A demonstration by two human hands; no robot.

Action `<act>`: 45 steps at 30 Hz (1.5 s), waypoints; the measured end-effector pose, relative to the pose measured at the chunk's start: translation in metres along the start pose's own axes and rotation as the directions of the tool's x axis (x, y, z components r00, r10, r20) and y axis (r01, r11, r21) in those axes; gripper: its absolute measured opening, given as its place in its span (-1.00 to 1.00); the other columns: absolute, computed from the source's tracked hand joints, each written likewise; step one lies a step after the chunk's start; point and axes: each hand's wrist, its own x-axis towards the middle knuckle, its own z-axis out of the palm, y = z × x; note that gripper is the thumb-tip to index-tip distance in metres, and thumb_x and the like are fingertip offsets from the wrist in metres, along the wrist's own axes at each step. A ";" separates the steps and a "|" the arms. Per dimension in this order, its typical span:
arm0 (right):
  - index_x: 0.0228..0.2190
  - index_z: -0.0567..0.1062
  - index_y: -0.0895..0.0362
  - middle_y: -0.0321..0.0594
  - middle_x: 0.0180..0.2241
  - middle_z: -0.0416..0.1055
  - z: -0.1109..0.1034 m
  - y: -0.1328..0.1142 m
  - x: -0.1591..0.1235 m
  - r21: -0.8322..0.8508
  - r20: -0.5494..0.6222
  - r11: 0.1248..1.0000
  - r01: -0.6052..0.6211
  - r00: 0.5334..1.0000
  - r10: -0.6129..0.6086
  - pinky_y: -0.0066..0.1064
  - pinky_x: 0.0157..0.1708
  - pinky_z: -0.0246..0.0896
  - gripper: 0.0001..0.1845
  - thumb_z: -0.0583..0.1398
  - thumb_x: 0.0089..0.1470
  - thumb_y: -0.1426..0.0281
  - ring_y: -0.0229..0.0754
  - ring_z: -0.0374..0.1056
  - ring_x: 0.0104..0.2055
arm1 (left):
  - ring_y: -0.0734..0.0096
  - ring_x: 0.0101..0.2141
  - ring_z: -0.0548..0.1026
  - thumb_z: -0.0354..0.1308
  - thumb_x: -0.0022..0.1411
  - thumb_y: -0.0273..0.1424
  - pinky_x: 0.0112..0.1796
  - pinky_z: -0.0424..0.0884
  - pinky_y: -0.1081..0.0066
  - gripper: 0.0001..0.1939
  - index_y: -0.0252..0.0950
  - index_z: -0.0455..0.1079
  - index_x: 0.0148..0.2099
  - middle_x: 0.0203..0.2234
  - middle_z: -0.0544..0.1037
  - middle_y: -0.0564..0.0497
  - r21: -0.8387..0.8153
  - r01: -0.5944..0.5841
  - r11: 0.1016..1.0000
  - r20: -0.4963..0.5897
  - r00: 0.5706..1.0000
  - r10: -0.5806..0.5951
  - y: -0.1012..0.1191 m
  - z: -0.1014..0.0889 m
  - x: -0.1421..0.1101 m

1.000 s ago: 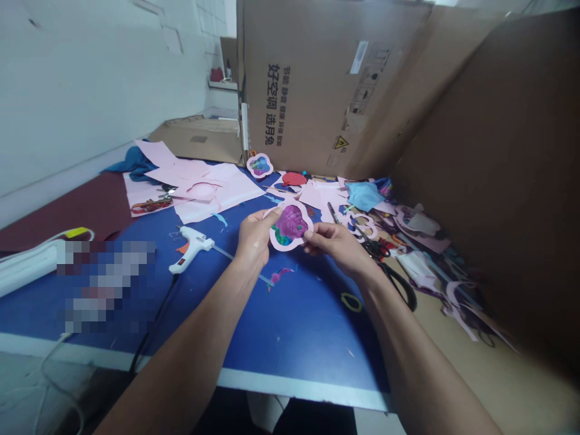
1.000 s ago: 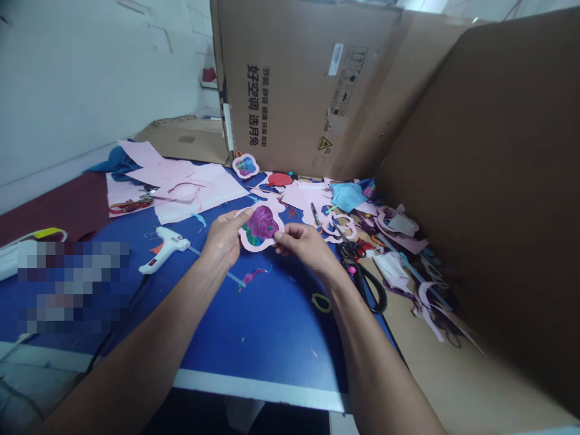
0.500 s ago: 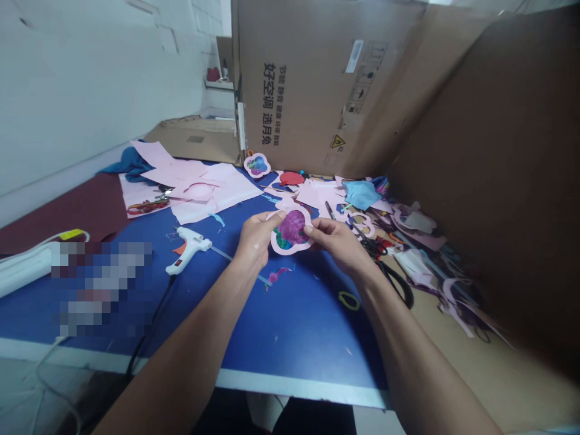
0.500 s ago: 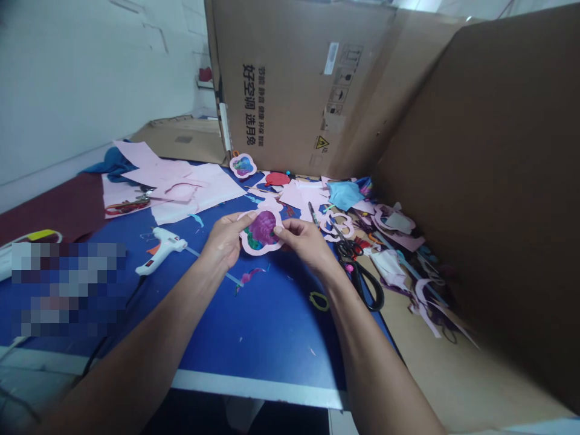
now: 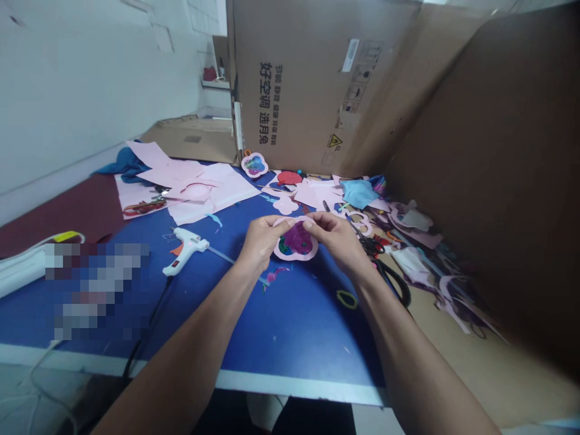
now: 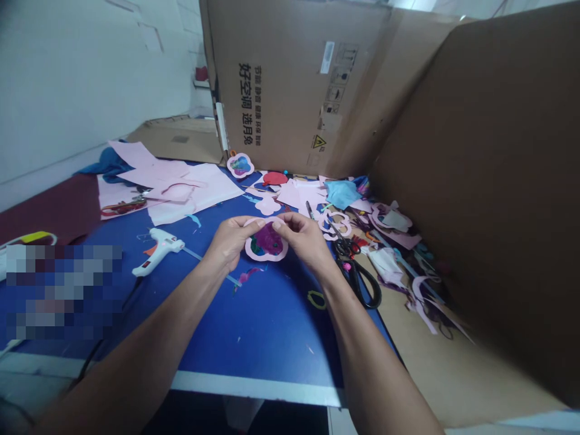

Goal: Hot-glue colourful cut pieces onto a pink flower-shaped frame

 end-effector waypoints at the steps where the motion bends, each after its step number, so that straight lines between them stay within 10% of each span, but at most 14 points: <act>1: -0.28 0.69 0.09 -0.25 -0.36 0.62 -0.001 0.000 0.000 -0.014 0.005 1.000 0.010 1.000 -0.010 -0.31 -0.27 0.36 -0.49 0.56 -0.05 -0.06 -0.18 0.43 -0.37 | 0.39 -0.41 0.54 0.63 -0.09 -0.19 -0.27 0.42 0.39 -0.63 -0.32 0.72 -0.30 -0.42 0.71 -0.04 0.017 0.000 1.000 0.009 1.000 0.000 0.000 0.001 -0.001; 45: -0.37 0.67 0.11 -0.27 -0.45 0.56 -0.002 0.003 0.001 -0.077 0.020 0.997 0.011 1.000 -0.009 -0.34 -0.35 0.28 -0.55 0.51 0.02 -0.03 -0.20 0.37 -0.43 | 0.41 -0.45 0.51 0.56 -0.02 -0.32 -0.33 0.37 0.40 -0.78 -0.32 0.71 -0.32 -0.45 0.68 -0.02 0.104 0.031 0.994 0.061 0.997 -0.037 0.000 0.003 -0.003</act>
